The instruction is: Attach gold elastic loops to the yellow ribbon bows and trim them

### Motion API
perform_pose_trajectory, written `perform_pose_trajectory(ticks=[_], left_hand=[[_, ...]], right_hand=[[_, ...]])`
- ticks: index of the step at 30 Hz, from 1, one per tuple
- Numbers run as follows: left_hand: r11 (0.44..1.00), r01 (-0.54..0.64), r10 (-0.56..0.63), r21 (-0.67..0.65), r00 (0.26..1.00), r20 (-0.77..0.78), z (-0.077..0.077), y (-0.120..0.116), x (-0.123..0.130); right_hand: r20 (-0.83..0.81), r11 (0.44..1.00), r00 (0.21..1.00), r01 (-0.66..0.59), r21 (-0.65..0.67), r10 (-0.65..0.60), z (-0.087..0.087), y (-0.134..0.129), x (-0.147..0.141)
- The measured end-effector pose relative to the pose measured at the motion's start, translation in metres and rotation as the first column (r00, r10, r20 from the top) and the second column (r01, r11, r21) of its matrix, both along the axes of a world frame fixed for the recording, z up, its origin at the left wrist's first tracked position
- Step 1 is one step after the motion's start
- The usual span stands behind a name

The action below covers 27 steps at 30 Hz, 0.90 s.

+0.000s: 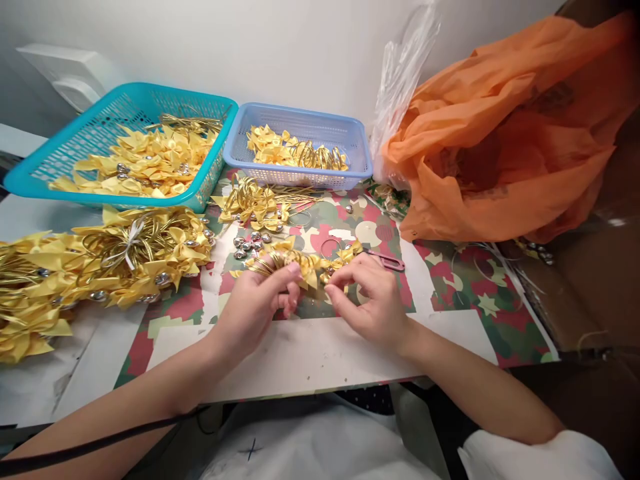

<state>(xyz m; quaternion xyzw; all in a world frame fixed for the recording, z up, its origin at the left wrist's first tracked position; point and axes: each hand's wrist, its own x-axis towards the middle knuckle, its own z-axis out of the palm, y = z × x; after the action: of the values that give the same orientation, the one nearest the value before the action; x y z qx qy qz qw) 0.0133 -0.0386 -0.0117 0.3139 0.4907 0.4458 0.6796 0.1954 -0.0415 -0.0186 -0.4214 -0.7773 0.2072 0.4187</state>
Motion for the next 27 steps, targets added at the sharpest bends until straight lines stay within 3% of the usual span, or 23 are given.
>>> perform_pose_trajectory(ticks=[3, 7, 13, 16, 19, 22, 24, 27], left_hand=[[0.983, 0.173, -0.167, 0.058, 0.980, -0.106, -0.004, -0.006, 0.001], [0.973, 0.228, -0.219, 0.037, 0.962, -0.162, -0.006, -0.008, 0.000], [0.993, 0.116, -0.116, 0.019, 0.993, -0.017, -0.003, -0.003, -0.001], [0.999, 0.032, -0.033, 0.006, 0.996, 0.083, 0.002, -0.001, -0.001], [0.999, -0.034, 0.032, 0.009, 0.990, 0.135, 0.007, -0.001, -0.002], [0.994, -0.101, 0.092, 0.038, 0.979, 0.184, 0.010, -0.001, -0.003], [0.989, -0.142, 0.130, 0.046, 0.968, 0.213, 0.011, 0.000, -0.003], [0.986, -0.166, 0.159, 0.008, 0.956, 0.248, 0.010, 0.002, -0.003]], right_hand=[[-0.008, 0.999, 1.000, -0.018, 0.033, 0.019, -0.004, -0.006, -0.009], [0.034, 0.998, 0.998, -0.050, 0.036, 0.049, -0.009, -0.008, -0.012], [0.007, 0.997, 0.997, -0.079, 0.005, 0.079, 0.000, 0.002, 0.000], [0.016, 0.998, 0.999, 0.040, 0.037, -0.041, 0.000, 0.012, 0.007], [0.239, 0.987, 0.958, 0.146, 0.063, -0.157, -0.005, 0.019, 0.008], [0.497, 0.991, 0.857, 0.111, 0.077, -0.135, -0.012, 0.022, 0.004], [0.571, 0.993, 0.813, 0.087, 0.073, -0.114, -0.015, 0.022, 0.002], [0.557, 0.993, 0.823, 0.098, 0.062, -0.116, -0.016, 0.023, 0.003]])
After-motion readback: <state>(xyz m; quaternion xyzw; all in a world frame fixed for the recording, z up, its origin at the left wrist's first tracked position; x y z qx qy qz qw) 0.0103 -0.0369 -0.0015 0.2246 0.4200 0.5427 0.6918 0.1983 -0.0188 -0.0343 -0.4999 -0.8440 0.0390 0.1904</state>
